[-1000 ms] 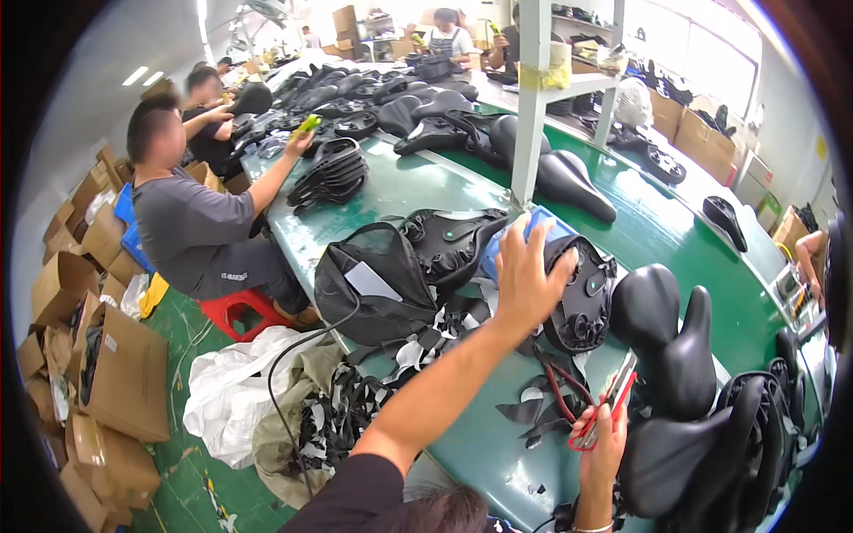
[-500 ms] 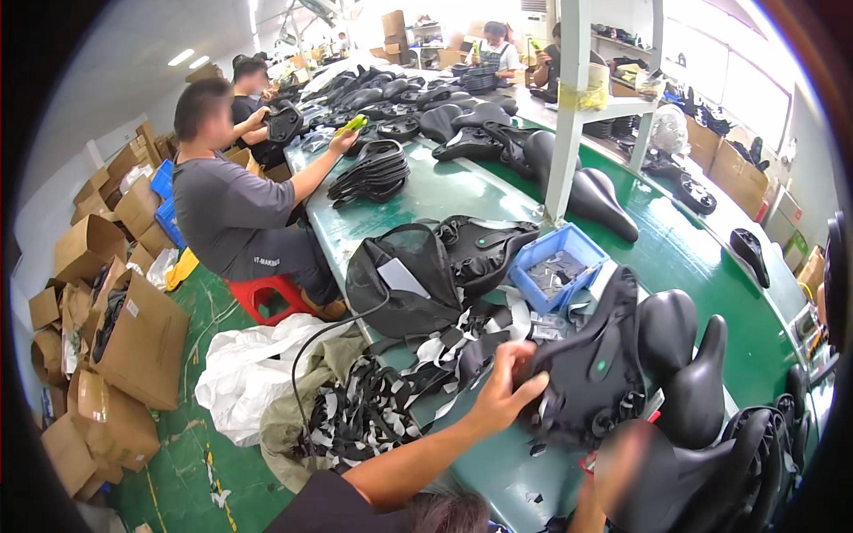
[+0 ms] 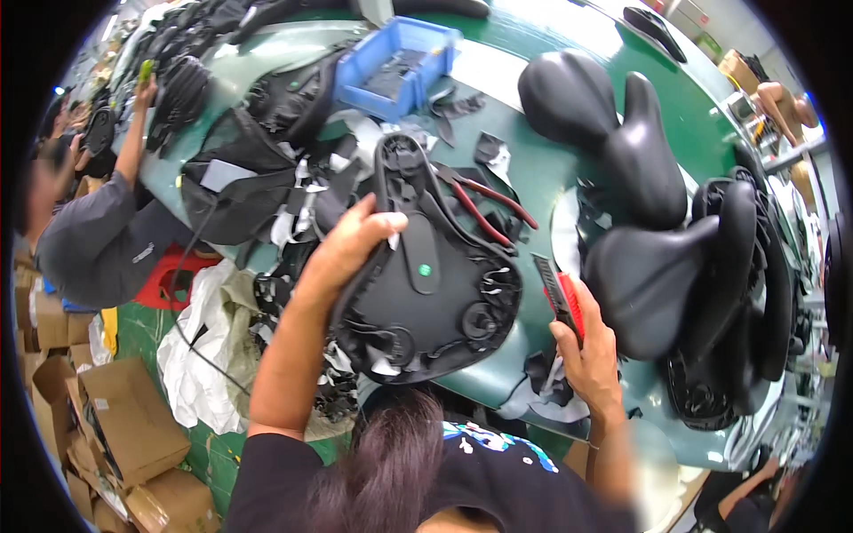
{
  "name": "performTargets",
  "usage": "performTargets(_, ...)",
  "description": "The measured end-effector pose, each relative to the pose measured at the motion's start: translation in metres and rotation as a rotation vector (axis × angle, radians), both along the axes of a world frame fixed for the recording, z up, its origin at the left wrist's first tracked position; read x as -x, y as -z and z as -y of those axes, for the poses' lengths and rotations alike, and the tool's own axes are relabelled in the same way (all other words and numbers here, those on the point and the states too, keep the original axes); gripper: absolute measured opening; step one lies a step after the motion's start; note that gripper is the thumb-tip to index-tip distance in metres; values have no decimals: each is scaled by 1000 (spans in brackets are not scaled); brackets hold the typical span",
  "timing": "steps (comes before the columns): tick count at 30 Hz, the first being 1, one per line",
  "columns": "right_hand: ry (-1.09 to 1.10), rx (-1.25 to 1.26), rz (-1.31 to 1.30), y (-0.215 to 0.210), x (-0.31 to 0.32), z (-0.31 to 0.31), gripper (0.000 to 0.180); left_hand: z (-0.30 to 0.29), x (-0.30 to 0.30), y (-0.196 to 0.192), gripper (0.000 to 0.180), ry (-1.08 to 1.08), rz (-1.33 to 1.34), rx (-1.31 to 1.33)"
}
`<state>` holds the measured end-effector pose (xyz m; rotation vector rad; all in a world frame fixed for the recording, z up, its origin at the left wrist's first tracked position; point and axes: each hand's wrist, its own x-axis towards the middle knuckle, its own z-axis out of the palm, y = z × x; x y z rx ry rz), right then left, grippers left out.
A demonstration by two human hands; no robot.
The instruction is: The person uses red-handled scissors to trim excess black fabric from the underside of a black plastic component, likely a bicycle seat base. They repeatedly cut small strips of material and pull away loose pieces, working around the circular perimeter of the object on a green workbench.
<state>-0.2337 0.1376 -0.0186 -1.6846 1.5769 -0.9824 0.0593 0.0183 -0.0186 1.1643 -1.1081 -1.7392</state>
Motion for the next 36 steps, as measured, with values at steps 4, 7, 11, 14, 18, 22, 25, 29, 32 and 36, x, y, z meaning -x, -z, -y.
performTargets(4,-188,363,-364,3,17,2,57,25,4,-10,57,293,107,34)
performTargets(7,-241,451,-499,4,15,14,60,32,8,-17,49,307,265,5)
performTargets(11,-360,448,-670,-17,8,36,57,40,22,-29,46,344,339,118)
performTargets(14,-401,326,-777,-17,11,28,59,48,19,-28,47,408,385,146)
performTargets(18,-250,148,-752,2,-9,-17,64,31,11,-23,42,230,366,24)
performTargets(22,-65,-29,-453,7,-40,-61,65,-10,6,-12,35,-49,340,25)
performTargets(25,-67,-166,-384,-1,-41,-82,67,-35,1,-14,36,-174,236,-48)
performTargets(29,82,92,-127,-2,-36,-52,64,-57,-5,-7,34,-312,208,34)
performTargets(32,101,124,-23,-16,-67,10,63,-65,5,-10,33,-387,107,82)
performTargets(36,180,-46,225,-15,-46,51,44,-79,8,1,45,-570,130,194)
